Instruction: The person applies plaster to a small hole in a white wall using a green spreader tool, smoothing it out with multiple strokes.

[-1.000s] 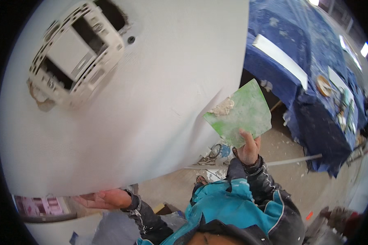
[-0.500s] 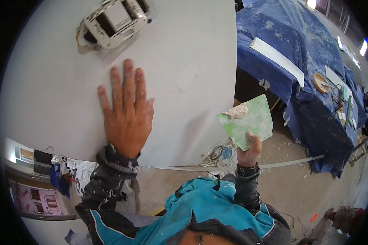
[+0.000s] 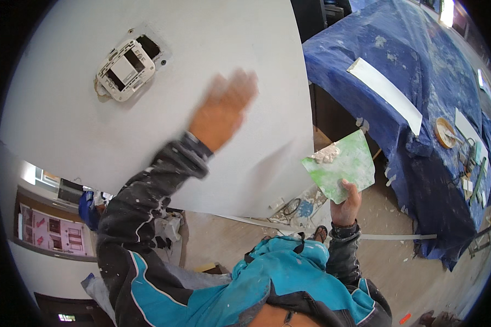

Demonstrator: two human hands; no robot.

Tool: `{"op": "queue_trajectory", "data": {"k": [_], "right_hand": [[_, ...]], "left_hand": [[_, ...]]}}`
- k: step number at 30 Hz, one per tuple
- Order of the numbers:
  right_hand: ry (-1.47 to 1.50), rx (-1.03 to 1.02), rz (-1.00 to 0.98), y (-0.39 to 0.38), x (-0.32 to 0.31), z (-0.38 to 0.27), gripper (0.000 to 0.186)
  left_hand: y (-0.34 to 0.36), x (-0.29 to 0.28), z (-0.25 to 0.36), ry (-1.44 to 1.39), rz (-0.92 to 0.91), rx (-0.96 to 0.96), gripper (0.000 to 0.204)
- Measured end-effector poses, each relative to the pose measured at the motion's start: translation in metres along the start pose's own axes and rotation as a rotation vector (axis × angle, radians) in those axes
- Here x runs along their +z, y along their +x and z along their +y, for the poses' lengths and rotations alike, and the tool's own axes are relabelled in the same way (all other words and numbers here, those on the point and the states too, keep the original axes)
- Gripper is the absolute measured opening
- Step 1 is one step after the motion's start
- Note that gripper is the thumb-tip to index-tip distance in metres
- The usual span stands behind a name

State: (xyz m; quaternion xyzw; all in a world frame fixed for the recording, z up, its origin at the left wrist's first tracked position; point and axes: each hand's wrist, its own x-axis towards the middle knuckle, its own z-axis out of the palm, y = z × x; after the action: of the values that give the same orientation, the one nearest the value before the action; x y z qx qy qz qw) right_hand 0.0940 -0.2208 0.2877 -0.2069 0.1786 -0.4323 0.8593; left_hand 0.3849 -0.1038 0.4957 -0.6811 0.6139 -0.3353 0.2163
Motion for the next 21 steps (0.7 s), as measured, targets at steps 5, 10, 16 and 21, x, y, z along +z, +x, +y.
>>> {"op": "queue_trajectory", "data": {"k": [5,10,16,21], "right_hand": [[0.039,0.074,-0.041,0.008,0.017,0.002,0.046],[-0.382,-0.083,-0.168,0.002,0.043,0.037,0.04],[-1.089,-0.715,-0.531,0.005,0.147,0.052,0.06],[-1.547,-1.141,-0.441,0.014,0.21,0.101,0.071]], "left_hand": [[-0.002,0.025,0.037,0.12,-0.044,-0.133,0.072],[-0.149,0.129,0.161,-0.983,-0.915,0.201,0.045],[-0.221,-0.006,0.136,-1.226,0.783,-0.416,0.01],[-0.24,-0.056,0.006,-0.363,1.408,-0.812,0.035]]}}
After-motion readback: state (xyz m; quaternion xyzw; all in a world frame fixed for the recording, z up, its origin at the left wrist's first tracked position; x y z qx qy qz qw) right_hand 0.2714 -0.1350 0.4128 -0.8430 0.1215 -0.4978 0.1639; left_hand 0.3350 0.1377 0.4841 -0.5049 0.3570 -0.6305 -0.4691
